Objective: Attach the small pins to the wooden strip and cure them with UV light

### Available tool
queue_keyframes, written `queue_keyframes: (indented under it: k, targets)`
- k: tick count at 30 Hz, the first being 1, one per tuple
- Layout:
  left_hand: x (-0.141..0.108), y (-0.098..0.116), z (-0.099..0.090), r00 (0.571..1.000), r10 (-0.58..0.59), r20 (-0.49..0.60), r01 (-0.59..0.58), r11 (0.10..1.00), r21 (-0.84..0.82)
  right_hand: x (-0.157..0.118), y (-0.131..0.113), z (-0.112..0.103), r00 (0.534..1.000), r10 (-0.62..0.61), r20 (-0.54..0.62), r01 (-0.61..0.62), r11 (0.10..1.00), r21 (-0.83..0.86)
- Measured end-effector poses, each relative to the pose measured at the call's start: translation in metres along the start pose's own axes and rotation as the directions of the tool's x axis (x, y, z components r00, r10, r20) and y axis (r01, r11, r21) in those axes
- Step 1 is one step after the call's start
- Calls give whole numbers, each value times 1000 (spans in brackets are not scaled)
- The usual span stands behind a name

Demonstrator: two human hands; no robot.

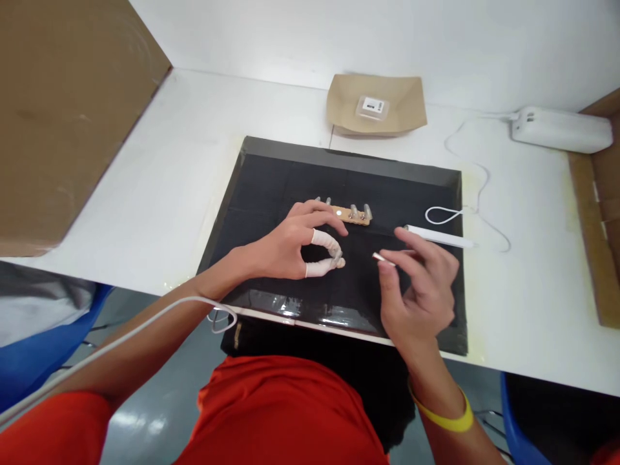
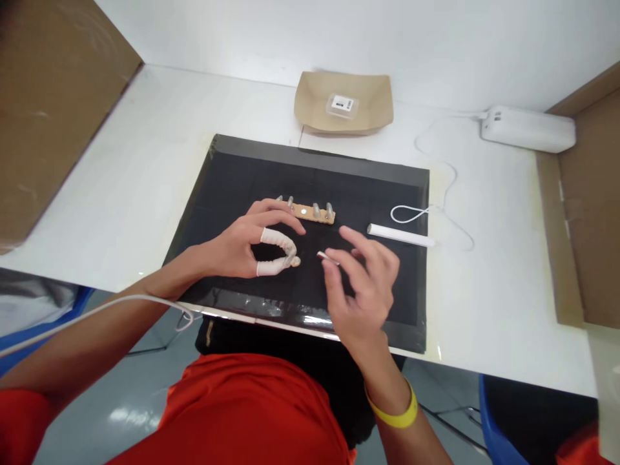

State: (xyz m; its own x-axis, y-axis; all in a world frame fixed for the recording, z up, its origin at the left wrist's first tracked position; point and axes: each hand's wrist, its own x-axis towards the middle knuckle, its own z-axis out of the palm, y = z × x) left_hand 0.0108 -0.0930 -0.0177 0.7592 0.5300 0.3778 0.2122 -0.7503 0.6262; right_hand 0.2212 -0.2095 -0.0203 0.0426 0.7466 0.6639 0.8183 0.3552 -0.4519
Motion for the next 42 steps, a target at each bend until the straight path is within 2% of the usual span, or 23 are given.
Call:
queue_keyframes:
  k: [3, 4, 9, 13, 16, 21, 29, 34, 42]
  targets:
    - [0, 1, -2, 1000, 13, 0, -13, 1000, 12, -2, -2, 0, 987, -125, 97, 123, 992, 23]
    - [0, 2, -3, 1000, 12, 0, -12, 1000, 19, -4, -1, 0, 985, -132, 107, 130, 991, 30]
    - [3, -1, -9, 998, -51, -44, 56, 993, 106, -12, 10, 2, 997, 67, -26, -67, 997, 31]
    - [15, -9, -11, 985, -142, -100, 160, 965, 209, -19, 13, 3, 990, 143, -11, -142, 988, 68]
    - [26, -16, -10, 976, -189, -107, 211, 945, 249, -22, 11, 4, 987, 158, 8, -158, 985, 75]
    - [37, -25, -6, 976, -200, -88, 217, 932, 289, -22, 9, 6, 984, 176, 14, -177, 980, 90]
    - [39, -30, 2, 975, -206, -79, 220, 912, 346, -24, 10, 8, 984, 178, 26, -180, 977, 110]
    - [40, -30, 3, 974, -221, -47, 222, 905, 363, -25, 9, 7, 983, 177, 51, -182, 977, 112]
    - [44, -33, 4, 974, -218, -57, 224, 903, 367, -24, 6, 5, 982, 175, 68, -183, 975, 127]
